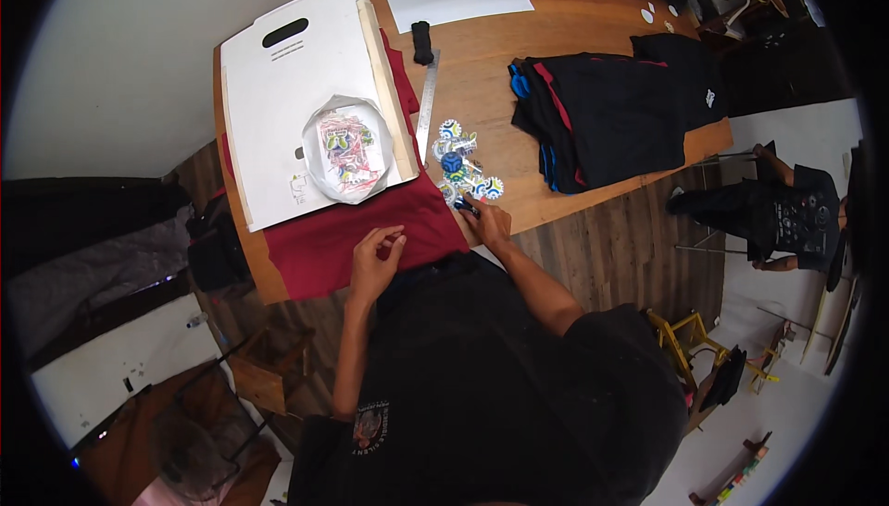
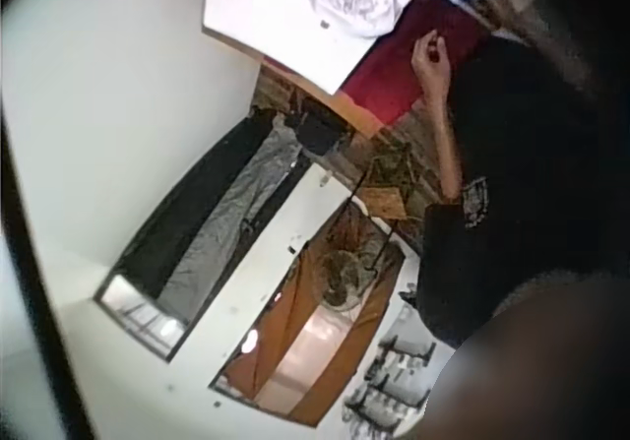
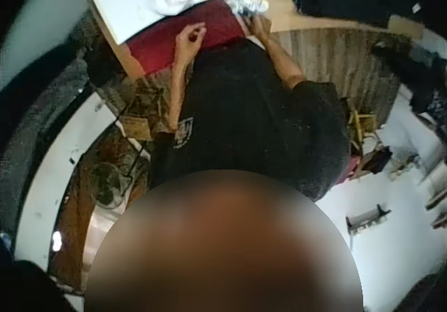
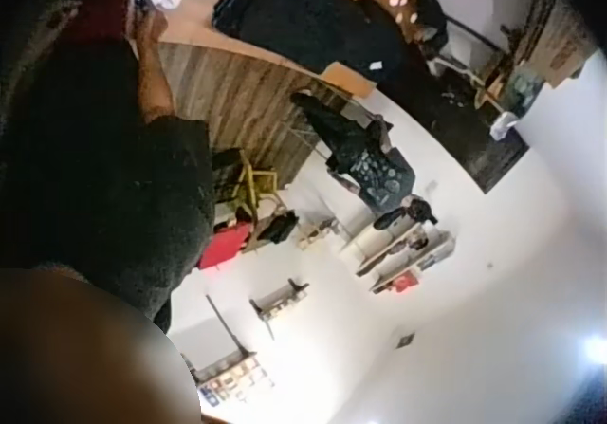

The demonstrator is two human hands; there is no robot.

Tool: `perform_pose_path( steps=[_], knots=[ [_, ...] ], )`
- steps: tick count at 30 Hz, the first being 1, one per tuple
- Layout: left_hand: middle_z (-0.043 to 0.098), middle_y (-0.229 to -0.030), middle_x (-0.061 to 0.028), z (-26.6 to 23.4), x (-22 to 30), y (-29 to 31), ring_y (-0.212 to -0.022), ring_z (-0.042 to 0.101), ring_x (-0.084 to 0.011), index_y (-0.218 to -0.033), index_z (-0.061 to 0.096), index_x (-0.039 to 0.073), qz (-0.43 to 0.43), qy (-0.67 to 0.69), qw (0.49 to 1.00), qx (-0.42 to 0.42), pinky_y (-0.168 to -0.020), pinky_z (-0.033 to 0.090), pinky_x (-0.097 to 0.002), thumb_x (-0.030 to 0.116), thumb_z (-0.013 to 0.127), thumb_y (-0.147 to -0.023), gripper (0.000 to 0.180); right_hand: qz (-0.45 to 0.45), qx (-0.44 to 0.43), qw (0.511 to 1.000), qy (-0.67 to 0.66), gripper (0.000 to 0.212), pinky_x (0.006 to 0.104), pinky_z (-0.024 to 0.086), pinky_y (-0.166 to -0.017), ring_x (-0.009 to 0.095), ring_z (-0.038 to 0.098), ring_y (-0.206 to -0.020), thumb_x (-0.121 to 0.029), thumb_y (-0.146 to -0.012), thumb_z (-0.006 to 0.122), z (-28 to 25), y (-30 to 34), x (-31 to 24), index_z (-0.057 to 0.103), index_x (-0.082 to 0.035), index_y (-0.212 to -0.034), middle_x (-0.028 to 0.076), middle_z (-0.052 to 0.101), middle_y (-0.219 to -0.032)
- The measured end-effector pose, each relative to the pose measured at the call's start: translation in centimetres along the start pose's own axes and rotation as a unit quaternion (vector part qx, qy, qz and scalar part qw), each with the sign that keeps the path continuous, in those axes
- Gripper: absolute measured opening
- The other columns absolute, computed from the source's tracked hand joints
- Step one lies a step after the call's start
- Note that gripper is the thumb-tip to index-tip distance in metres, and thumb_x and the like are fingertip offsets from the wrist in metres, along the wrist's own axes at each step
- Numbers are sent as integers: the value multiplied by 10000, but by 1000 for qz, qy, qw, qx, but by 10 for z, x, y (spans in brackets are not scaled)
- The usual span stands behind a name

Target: Cutting out individual printed designs from a sheet using scissors.

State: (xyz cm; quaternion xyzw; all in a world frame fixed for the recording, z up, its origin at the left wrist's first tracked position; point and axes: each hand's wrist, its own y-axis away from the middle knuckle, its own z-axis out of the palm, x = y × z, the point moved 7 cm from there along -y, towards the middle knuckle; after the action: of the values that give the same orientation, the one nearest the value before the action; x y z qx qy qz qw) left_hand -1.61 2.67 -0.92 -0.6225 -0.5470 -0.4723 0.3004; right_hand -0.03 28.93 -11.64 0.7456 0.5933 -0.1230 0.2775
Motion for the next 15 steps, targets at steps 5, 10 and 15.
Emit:
perform_pose_path(
  steps=[5,10,15],
  knots=[
    [692,-911,-103,0,3,-3,-740,622,-153,-1089,707,16,-3,-8,1000,-7,-667,496,-276,66,710,-882,213,29,28,998,-47,481,439,540,-668,334,708,-771,-459,-841,730,6,-4,10,664,-229,-1259,132,723,-801],
    [700,-922,-99,-1,6,-9,-776,622,-132,-1098,706,1,-10,-12,1000,-9,-712,499,-268,56,696,-894,212,25,20,999,-28,461,438,537,-662,331,710,-780,-416,-848,733,2,-4,8,664,-217,-1258,135,727,-811],
    [702,-922,-92,-1,4,-19,-769,619,-126,-1105,705,7,3,-16,1000,-10,-703,498,-267,68,702,-894,219,11,21,999,-29,425,437,536,-664,328,707,-808,-410,-848,735,0,-8,12,691,-234,-1232,142,727,-873]
  ],
)
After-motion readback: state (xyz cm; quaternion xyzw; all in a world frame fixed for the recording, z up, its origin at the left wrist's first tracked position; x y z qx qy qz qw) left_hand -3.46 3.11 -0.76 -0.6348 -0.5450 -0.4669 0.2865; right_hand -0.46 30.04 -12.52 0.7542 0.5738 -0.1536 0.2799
